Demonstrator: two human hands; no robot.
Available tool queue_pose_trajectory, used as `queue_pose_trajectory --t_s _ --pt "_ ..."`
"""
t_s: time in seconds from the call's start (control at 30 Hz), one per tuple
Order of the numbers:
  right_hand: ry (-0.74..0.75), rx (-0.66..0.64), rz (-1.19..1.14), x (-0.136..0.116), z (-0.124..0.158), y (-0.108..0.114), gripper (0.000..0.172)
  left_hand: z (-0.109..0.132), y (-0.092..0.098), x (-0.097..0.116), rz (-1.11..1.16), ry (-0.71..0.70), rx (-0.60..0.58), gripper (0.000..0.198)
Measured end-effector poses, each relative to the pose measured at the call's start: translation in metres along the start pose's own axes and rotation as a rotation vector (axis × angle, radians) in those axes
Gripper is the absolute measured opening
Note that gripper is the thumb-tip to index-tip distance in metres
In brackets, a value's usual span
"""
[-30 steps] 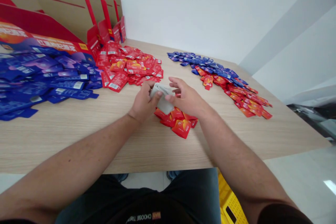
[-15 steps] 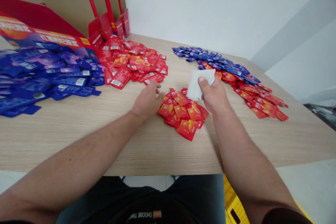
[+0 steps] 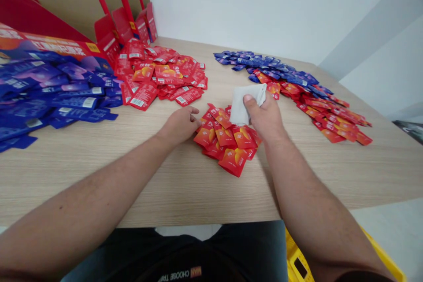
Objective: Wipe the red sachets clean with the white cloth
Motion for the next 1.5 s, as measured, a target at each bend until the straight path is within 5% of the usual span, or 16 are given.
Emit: queue_pose_trajectory --t_s 0.23,0.6,0.9,1.33,1.5 --pt "-0.031 0.010 -0.009 -0.004 0.000 0.002 0.040 -0.006 0.017 0.007 -0.228 -0.044 -0.051 0.029" --pt "-0.044 -0.017 0.004 -0.005 0.002 -0.003 0.040 -0.010 0.014 -0.007 -0.368 0.002 -0.059 0.018" --pt "-0.033 -0.022 0.025 -0.008 0.003 -0.002 0.038 0.001 -0.002 0.008 -0.157 -0.089 -0.041 0.018" --pt "-0.021 0.010 0.032 0.001 -0.001 0.003 0.046 -0.004 0.048 0.008 -0.248 0.016 0.132 0.020" --pt "-0.016 0.017 0.020 0.001 -0.001 0.003 0.042 -0.007 0.040 0.002 -0.224 0.010 0.140 0.016"
Point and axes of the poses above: each hand's wrist, its own z-axis away from the middle knuckle, its own y-axis out of the back of the hand, x = y × z, the point moved 9 cm from there along -z, towards the middle knuckle, and after that the axes turned 14 degrees about z, right-handed, at the moved point
